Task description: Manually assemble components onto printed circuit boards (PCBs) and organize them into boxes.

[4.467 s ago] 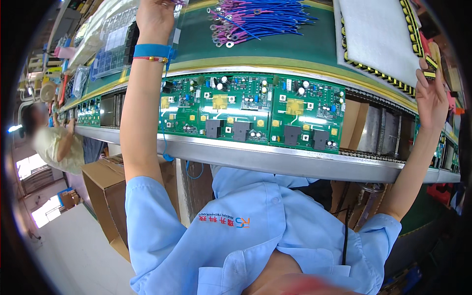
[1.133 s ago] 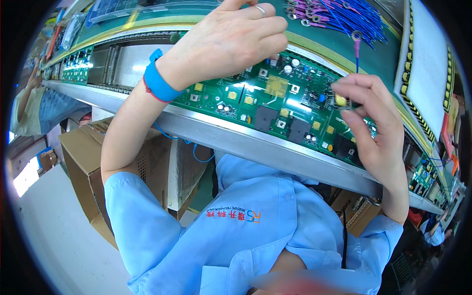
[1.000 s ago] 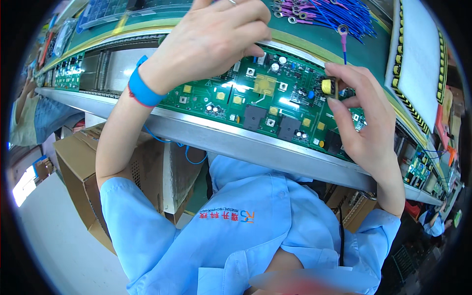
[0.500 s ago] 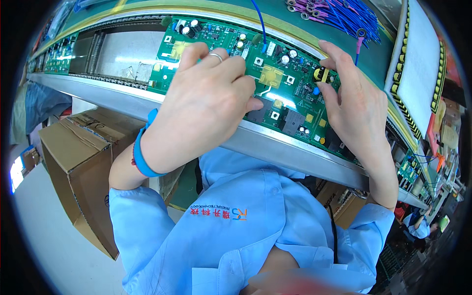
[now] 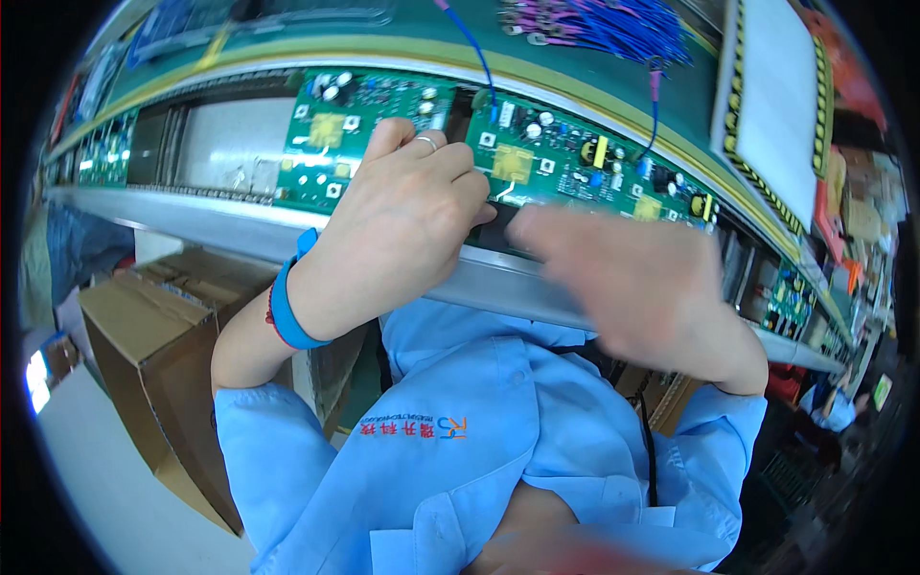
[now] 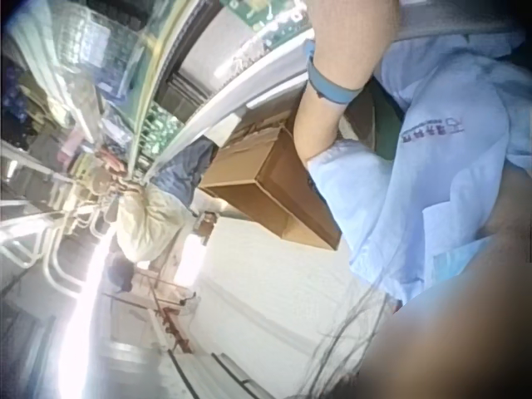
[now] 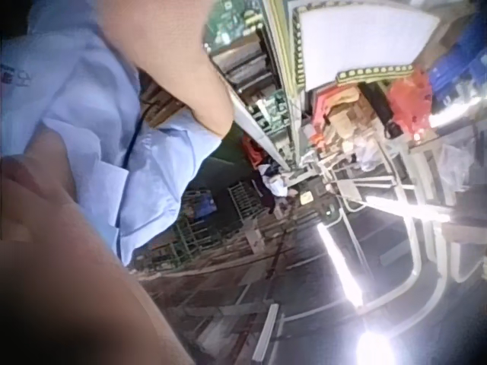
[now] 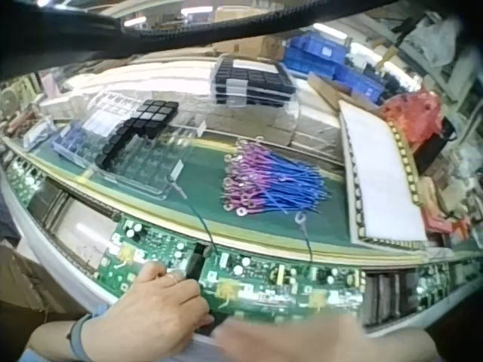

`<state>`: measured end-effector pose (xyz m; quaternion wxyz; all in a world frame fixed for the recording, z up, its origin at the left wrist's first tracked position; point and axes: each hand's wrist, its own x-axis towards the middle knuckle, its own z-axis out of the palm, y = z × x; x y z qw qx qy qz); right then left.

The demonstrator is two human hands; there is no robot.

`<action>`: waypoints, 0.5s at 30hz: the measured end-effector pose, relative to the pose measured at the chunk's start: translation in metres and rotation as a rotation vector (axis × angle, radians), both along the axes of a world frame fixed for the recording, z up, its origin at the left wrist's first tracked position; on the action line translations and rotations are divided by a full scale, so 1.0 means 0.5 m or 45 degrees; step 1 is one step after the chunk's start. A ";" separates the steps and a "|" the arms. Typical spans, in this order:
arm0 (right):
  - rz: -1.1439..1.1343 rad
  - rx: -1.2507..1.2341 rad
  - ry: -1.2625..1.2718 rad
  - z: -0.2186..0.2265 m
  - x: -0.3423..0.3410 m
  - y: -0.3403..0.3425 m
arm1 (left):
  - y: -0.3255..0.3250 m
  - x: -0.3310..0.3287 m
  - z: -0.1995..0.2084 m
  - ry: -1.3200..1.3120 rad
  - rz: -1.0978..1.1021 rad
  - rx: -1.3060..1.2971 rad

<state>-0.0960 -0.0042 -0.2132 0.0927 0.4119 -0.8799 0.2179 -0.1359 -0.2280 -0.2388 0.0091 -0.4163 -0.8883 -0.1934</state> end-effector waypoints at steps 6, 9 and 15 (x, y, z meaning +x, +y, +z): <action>0.124 0.209 0.003 -0.022 0.089 -0.042 | 0.096 -0.011 0.004 -0.048 -0.230 0.030; -0.038 0.251 0.015 -0.049 0.104 -0.038 | 0.152 -0.015 0.004 -0.060 -0.323 -0.002; -0.300 0.516 -0.108 -0.068 0.137 0.015 | 0.227 -0.006 -0.002 -0.039 -0.448 -0.072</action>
